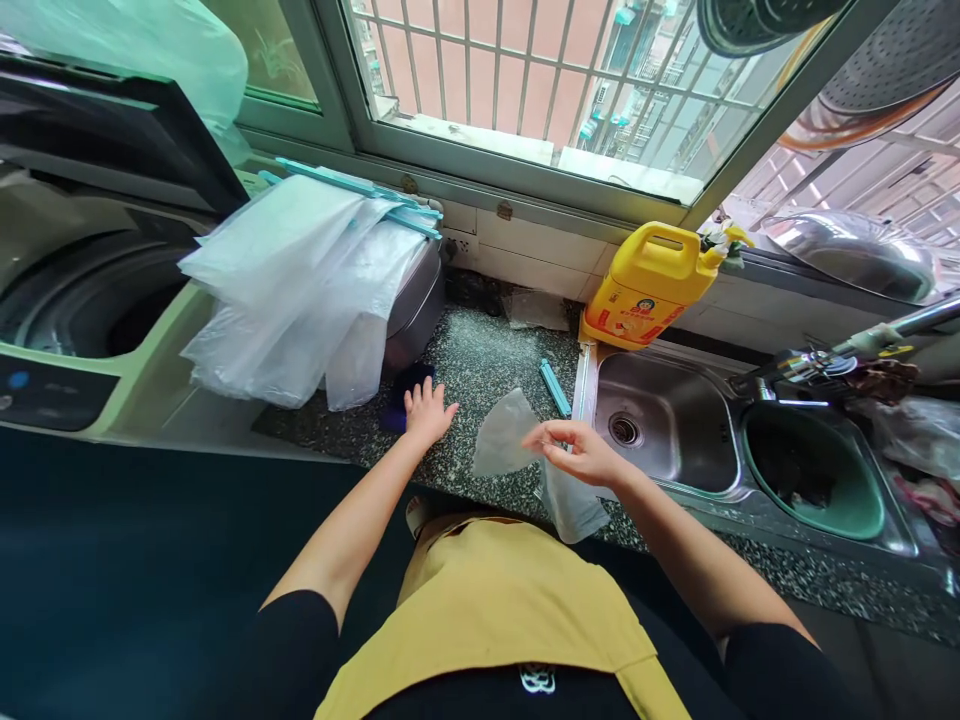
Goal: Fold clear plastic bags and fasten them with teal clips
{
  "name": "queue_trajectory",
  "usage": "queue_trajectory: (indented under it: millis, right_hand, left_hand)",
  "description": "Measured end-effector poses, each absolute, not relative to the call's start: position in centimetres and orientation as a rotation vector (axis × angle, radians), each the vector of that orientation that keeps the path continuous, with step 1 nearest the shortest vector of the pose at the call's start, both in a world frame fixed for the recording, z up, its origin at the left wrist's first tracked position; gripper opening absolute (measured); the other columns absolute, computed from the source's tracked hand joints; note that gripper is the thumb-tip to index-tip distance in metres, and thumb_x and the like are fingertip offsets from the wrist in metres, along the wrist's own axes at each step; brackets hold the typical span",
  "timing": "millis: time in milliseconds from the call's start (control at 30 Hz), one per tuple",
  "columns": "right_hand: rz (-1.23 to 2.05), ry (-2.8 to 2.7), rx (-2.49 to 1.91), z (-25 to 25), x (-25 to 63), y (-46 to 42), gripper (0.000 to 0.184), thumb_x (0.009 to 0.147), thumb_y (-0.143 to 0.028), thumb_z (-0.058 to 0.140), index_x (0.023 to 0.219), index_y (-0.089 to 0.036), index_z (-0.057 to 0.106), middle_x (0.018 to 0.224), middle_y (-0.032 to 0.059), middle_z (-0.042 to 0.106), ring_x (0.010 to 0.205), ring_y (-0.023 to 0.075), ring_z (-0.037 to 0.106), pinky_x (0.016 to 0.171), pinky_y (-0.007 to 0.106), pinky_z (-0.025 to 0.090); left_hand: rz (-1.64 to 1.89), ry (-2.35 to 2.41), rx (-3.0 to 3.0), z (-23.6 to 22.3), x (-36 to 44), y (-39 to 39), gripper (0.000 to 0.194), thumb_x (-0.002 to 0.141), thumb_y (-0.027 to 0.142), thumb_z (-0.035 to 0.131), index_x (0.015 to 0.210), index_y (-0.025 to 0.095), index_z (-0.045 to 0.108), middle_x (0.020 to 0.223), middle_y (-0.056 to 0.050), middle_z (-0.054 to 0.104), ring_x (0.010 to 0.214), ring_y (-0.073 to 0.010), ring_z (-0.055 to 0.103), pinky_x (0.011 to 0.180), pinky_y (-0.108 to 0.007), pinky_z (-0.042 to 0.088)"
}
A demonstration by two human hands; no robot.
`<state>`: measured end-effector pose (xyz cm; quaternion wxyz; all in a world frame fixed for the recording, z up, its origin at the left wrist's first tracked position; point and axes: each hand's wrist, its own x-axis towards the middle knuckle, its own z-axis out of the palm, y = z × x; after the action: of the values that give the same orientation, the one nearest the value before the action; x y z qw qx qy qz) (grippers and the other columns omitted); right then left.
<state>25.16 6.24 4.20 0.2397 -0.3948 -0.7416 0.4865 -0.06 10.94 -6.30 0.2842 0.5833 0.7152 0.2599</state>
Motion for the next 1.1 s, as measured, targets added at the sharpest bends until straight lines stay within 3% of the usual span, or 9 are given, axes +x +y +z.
queue_trajectory:
  millis: [100,233,433,533,700,800,900,1033,1100]
  right_hand:
    - [1.377,-2.045,-1.033,4.5,24.8,6.2,0.017,0.076,-0.015,0.049,0.067,-0.016,0.063,0.085,0.0053,0.073,0.071,0.0136,0.063,0.066,0.026,0.050]
    - [1.472,-2.061,-0.988,5.6,24.8,6.6,0.017,0.077,-0.017,0.050,0.067,-0.016,0.063,0.084,0.0050,0.073,0.075,0.0146,0.064,0.069,0.027,0.050]
    - [1.547,-1.944,-1.017,5.0,25.1,7.2,0.020,0.081,-0.030,0.054,0.080,-0.015,0.066,0.077,0.0037,0.071,0.065,0.0119,0.060,0.062,0.024,0.048]
    - [1.579,-1.801,-1.027,4.1,25.3,7.2,0.024,0.081,-0.037,0.056,0.074,-0.015,0.062,0.078,0.0048,0.071,0.068,0.0136,0.062,0.064,0.027,0.049]
    - [1.577,-1.959,-0.825,5.0,24.9,7.2,0.029,0.079,-0.033,0.055,0.056,-0.018,0.046,0.087,0.0063,0.071,0.078,0.0157,0.062,0.072,0.030,0.050]
    - [1.618,-2.005,-0.736,6.0,24.9,7.4,0.032,0.077,-0.036,0.057,0.053,-0.018,0.045,0.082,0.0046,0.069,0.071,0.0136,0.059,0.066,0.028,0.050]
    - [1.747,-1.922,-0.718,5.9,25.4,7.7,0.034,0.078,-0.042,0.057,0.056,-0.017,0.048,0.083,0.0051,0.069,0.067,0.0123,0.058,0.064,0.027,0.049]
    - [1.779,-1.757,-0.840,4.0,26.3,7.8,0.032,0.078,-0.047,0.060,0.085,-0.017,0.057,0.088,0.0045,0.068,0.072,0.0128,0.060,0.068,0.028,0.049]
    - [1.639,-1.779,-0.987,2.7,26.8,7.8,0.043,0.071,-0.046,0.069,0.101,-0.017,0.057,0.092,0.0039,0.067,0.078,0.0140,0.061,0.071,0.028,0.049]
  left_hand:
    - [0.725,1.786,1.554,-6.5,-0.3,10.9,0.043,0.083,0.043,0.050,0.112,0.013,0.058,0.136,-0.023,0.048,0.132,-0.0389,0.035,0.108,-0.059,0.017]
    - [0.767,1.363,1.578,-3.1,2.2,10.2,0.047,0.088,0.050,0.035,0.108,0.017,0.061,0.105,-0.012,0.069,0.105,-0.0238,0.060,0.093,-0.039,0.044]
    - [0.887,0.924,1.221,2.0,3.8,9.0,0.035,0.067,0.049,0.068,0.065,0.016,0.060,0.054,0.001,0.057,0.055,-0.0122,0.053,0.063,-0.027,0.045]
    - [0.958,0.958,1.151,2.2,3.3,9.1,0.034,0.068,0.049,0.068,0.071,0.016,0.060,0.063,0.000,0.061,0.059,-0.0126,0.055,0.061,-0.026,0.045]
    - [0.797,0.862,1.126,1.3,4.5,10.1,0.050,0.068,0.061,0.062,0.097,0.020,0.064,0.102,-0.011,0.069,0.098,-0.0236,0.062,0.078,-0.034,0.047]
    - [0.636,0.712,1.102,1.8,5.4,10.3,0.052,0.064,0.063,0.063,0.089,0.018,0.068,0.083,-0.009,0.070,0.083,-0.0220,0.064,0.073,-0.033,0.047]
    - [0.661,0.734,1.082,2.9,5.4,10.0,0.040,0.058,0.052,0.074,0.067,0.015,0.063,0.059,-0.001,0.061,0.056,-0.0124,0.055,0.058,-0.025,0.042]
    - [0.856,0.839,0.976,4.5,4.4,9.8,0.037,0.055,0.044,0.079,0.059,0.015,0.057,0.051,0.004,0.054,0.048,-0.0069,0.048,0.051,-0.020,0.037]
    - [0.960,0.878,0.951,5.1,3.7,9.9,0.036,0.055,0.042,0.080,0.060,0.015,0.058,0.050,0.004,0.055,0.048,-0.0067,0.049,0.051,-0.019,0.039]
